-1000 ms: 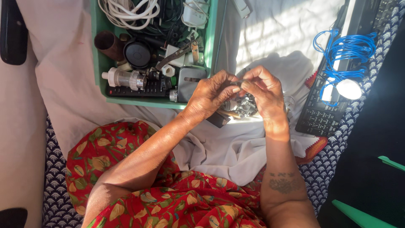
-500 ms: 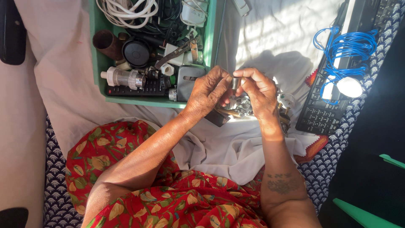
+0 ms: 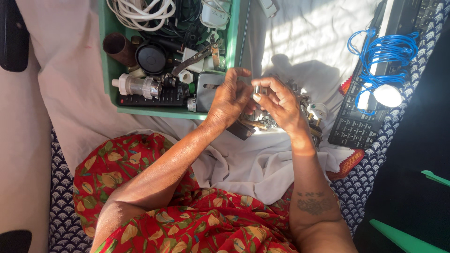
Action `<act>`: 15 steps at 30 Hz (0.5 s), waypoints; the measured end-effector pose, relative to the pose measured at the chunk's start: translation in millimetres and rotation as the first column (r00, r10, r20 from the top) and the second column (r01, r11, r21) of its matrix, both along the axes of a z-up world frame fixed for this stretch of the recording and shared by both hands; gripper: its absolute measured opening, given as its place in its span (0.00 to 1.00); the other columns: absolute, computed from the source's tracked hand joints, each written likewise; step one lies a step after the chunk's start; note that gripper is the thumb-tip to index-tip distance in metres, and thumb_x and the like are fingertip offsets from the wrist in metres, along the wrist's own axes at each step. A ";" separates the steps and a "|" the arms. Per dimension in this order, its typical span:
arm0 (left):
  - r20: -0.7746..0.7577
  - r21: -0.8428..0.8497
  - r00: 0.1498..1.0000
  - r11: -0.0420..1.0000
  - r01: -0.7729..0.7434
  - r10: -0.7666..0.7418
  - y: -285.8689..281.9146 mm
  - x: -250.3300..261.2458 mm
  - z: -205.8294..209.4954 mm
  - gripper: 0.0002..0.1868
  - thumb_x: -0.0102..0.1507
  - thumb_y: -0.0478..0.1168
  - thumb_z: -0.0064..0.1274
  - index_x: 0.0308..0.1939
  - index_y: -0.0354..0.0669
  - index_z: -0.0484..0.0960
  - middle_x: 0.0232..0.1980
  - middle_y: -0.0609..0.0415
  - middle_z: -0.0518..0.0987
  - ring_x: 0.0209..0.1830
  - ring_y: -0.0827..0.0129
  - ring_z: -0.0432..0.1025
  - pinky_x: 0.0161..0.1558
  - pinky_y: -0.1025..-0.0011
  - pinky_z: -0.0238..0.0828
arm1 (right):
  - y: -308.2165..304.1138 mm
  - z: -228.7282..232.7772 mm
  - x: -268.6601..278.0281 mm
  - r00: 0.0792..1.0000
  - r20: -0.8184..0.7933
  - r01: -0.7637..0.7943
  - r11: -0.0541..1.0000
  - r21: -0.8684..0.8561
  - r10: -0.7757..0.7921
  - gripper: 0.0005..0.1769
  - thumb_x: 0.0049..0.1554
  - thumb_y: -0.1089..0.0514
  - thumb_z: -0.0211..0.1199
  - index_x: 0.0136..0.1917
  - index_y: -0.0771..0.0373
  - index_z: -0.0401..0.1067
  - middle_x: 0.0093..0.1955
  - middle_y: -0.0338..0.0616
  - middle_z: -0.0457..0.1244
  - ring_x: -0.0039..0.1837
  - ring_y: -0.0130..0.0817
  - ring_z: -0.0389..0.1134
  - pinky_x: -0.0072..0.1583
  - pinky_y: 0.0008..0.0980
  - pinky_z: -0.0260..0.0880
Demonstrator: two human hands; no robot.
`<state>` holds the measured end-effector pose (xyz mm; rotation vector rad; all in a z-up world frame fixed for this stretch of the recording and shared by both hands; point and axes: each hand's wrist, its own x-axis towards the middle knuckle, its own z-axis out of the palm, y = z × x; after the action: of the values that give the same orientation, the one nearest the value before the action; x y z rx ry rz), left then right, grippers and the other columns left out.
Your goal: The person sits on a mat and sorts small hardware items from a green plastic bin. They pick up various metal and plastic parts, examine them, and place them into piles or back into the bin.
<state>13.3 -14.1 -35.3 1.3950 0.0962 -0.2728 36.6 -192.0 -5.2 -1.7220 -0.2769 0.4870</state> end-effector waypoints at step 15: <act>0.059 -0.069 0.994 0.993 0.091 -0.087 5.3 5.8 -6.8 0.17 0.71 0.28 0.44 0.65 0.39 0.65 0.55 0.50 0.76 0.54 0.71 0.77 0.52 0.73 0.81 | -29.4 8.0 9.3 0.871 0.478 0.238 0.750 -0.618 0.117 0.08 0.62 0.65 0.63 0.55 0.64 0.75 0.51 0.52 0.69 0.57 0.52 0.70 0.62 0.44 0.68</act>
<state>19.1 -8.8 -42.1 1.3360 -0.0225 -0.3082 45.9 -221.4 2.9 -2.5573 -0.4431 0.0633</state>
